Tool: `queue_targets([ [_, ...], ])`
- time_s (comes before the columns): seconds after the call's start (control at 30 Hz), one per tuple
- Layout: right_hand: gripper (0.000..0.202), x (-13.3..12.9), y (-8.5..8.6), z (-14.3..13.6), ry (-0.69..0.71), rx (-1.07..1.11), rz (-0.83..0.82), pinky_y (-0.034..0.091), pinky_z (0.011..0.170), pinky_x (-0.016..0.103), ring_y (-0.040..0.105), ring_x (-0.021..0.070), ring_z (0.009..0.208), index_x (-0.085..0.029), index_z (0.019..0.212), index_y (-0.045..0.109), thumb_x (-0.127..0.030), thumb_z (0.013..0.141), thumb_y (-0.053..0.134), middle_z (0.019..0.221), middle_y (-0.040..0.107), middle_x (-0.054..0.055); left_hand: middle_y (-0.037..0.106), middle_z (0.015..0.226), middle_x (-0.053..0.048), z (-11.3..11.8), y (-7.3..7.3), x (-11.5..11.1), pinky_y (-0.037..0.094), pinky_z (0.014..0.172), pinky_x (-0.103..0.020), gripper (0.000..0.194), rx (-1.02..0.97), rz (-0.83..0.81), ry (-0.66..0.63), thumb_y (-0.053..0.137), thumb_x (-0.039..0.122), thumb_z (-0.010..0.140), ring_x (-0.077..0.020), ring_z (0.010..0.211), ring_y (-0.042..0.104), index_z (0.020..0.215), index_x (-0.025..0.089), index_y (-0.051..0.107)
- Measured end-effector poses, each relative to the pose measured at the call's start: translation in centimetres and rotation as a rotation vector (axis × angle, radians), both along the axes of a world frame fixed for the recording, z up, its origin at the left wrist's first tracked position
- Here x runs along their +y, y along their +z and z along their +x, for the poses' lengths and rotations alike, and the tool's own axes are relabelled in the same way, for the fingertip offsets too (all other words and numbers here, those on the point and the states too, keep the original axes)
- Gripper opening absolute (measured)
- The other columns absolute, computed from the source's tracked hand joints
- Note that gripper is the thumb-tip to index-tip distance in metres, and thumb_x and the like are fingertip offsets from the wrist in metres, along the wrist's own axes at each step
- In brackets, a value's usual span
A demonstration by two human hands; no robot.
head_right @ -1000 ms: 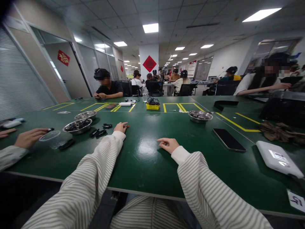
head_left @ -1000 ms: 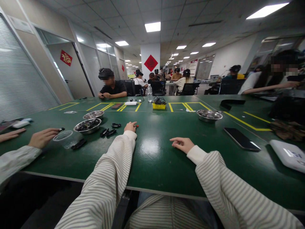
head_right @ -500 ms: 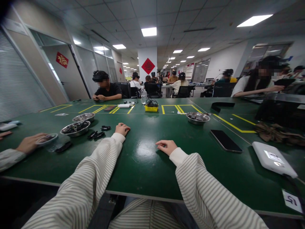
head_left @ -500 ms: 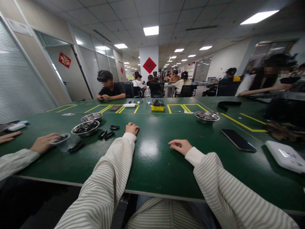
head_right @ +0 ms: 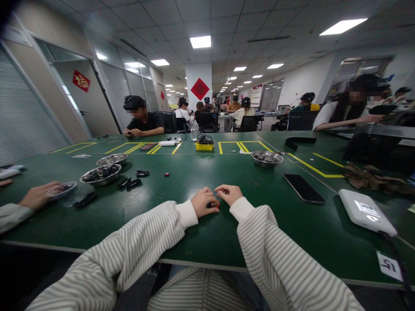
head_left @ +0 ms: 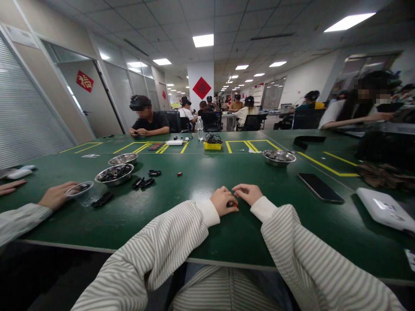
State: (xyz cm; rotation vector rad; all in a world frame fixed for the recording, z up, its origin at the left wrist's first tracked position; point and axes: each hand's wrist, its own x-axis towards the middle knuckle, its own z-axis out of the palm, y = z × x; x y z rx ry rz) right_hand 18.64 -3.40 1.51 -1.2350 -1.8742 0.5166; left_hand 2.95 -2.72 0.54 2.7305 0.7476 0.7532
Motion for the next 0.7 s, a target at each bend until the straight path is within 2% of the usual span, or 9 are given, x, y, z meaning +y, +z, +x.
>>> queue_targets([
  [0.07,0.020,0.0,0.1,0.2,-0.010,-0.034,-0.016,0.044,0.053,0.022,0.056,0.0117,0.053,-0.016,0.074,0.063,-0.025,0.066,0.048,0.061,0.063,0.002,0.054,0.068,-0.003,-0.8,0.4,0.7,0.032,0.070,-0.029,0.031,-0.003,0.012,0.072,0.057,0.043,0.061,-0.0176,0.075,0.041,0.084,0.023,0.060],
  [0.13,0.021,0.1,0.3,0.6,0.014,-0.097,-0.031,0.043,0.052,0.021,0.054,0.0110,0.053,-0.016,0.074,0.064,-0.028,0.066,0.049,0.060,0.062,0.002,0.054,0.077,-0.005,-2.6,0.9,2.4,0.032,0.074,-0.032,0.032,-0.021,0.054,0.235,0.054,0.043,0.063,-0.0193,0.081,0.040,0.088,0.022,0.059],
  [0.2,0.023,0.0,0.4,0.9,0.095,-0.176,-0.042,0.041,0.050,0.020,0.051,0.0103,0.053,-0.017,0.076,0.064,-0.032,0.064,0.052,0.062,0.061,0.001,0.051,0.090,-0.006,-5.1,1.1,4.7,0.028,0.080,-0.036,0.029,-0.036,0.115,0.478,0.054,0.036,0.065,-0.0224,0.091,0.037,0.089,0.021,0.058],
  [0.3,0.029,0.0,0.2,1.3,0.261,-0.281,-0.017,0.039,0.049,0.020,0.048,0.0094,0.053,-0.018,0.078,0.064,-0.036,0.056,0.060,0.067,0.060,0.002,0.042,0.108,-0.008,-9.6,0.9,7.9,0.024,0.084,-0.042,0.036,-0.036,0.130,0.893,0.056,0.021,0.063,-0.0290,0.103,0.026,0.099,0.018,0.052],
  [0.33,0.029,0.0,0.1,1.3,0.300,-0.304,0.000,0.038,0.050,0.020,0.047,0.0091,0.053,-0.018,0.077,0.064,-0.037,0.055,0.061,0.068,0.060,0.002,0.040,0.110,-0.009,-11.1,0.7,8.8,0.025,0.083,-0.042,0.037,-0.030,0.089,0.996,0.055,0.018,0.064,-0.0301,0.104,0.025,0.101,0.018,0.051],
  [0.37,0.027,0.0,0.0,1.3,0.325,-0.320,0.017,0.038,0.050,0.020,0.046,0.0088,0.053,-0.018,0.075,0.065,-0.037,0.054,0.062,0.069,0.059,0.002,0.041,0.107,-0.010,-12.4,0.5,9.5,0.026,0.081,-0.042,0.036,-0.029,0.063,1.035,0.053,0.016,0.066,-0.0313,0.103,0.026,0.101,0.015,0.051],
  [0.43,0.022,0.0,-0.1,1.3,0.342,-0.330,0.038,0.037,0.049,0.019,0.045,0.0081,0.052,-0.019,0.069,0.065,-0.036,0.056,0.061,0.068,0.058,0.002,0.046,0.097,-0.011,-14.4,0.0,10.4,0.030,0.078,-0.040,0.027,-0.011,0.005,1.055,0.049,0.015,0.069,-0.0297,0.097,0.032,0.095,0.011,0.053],
  [0.53,0.018,0.0,-0.2,1.0,0.330,-0.306,0.034,0.037,0.049,0.019,0.046,0.0079,0.053,-0.018,0.066,0.065,-0.033,0.059,0.059,0.067,0.058,0.002,0.050,0.084,-0.008,-15.1,-0.4,10.9,0.033,0.076,-0.035,0.019,0.033,-0.037,0.951,0.047,0.015,0.072,-0.0228,0.088,0.039,0.087,0.010,0.057],
  [0.7,0.016,-0.3,-0.2,0.3,0.208,-0.180,-0.150,0.035,0.042,0.016,0.047,0.0064,0.045,-0.013,0.068,0.060,-0.025,0.058,0.056,0.058,0.057,0.002,0.051,0.083,-0.002,-11.8,-0.5,10.2,0.035,0.077,-0.024,0.017,0.093,-0.024,0.656,0.051,0.018,0.069,-0.0128,0.080,0.044,0.084,0.017,0.058],
])
